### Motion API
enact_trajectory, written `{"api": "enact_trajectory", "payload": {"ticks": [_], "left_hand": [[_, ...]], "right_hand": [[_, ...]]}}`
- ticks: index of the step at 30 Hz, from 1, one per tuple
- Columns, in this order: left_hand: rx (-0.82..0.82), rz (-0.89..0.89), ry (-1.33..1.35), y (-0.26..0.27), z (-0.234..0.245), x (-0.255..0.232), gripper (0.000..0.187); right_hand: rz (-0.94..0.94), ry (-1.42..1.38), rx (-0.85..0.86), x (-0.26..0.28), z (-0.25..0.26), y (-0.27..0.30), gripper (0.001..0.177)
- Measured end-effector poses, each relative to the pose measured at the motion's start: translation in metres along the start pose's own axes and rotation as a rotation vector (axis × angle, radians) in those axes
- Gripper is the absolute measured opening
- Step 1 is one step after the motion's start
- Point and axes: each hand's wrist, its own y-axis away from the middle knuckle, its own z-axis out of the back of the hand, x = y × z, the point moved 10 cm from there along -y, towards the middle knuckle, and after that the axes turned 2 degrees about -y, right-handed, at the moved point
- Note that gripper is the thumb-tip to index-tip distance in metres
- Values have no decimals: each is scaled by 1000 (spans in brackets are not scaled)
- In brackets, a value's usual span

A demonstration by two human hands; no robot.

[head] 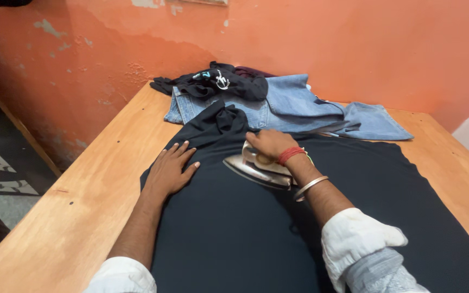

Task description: The person irons a black t-shirt laid flat on a wooden table using a white electric iron. They move the iron back and forth across the fabric while holding the shirt in place with the other hand. Other folded clothes are visible on the table.

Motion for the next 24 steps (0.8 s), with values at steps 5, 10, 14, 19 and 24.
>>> {"api": "enact_trajectory", "payload": {"ticks": [5,10,14,19,24], "left_hand": [[-10,-20,-5,-1,-6,3,60],[-33,-26,11,0,-4,3,59],[-56,-47,16,1,-1,0,58],[-62,-34,34,2,2,0,57],[-55,-30,53,2,2,2,57]], "right_hand": [[187,57,95,35,-7,46,42],[118,-30,225,55,-7,102,62],[254,-3,301,88,-1,150,56],[287,-133,307,115,16,194,53],[265,-115,352,127,28,232,53]]}}
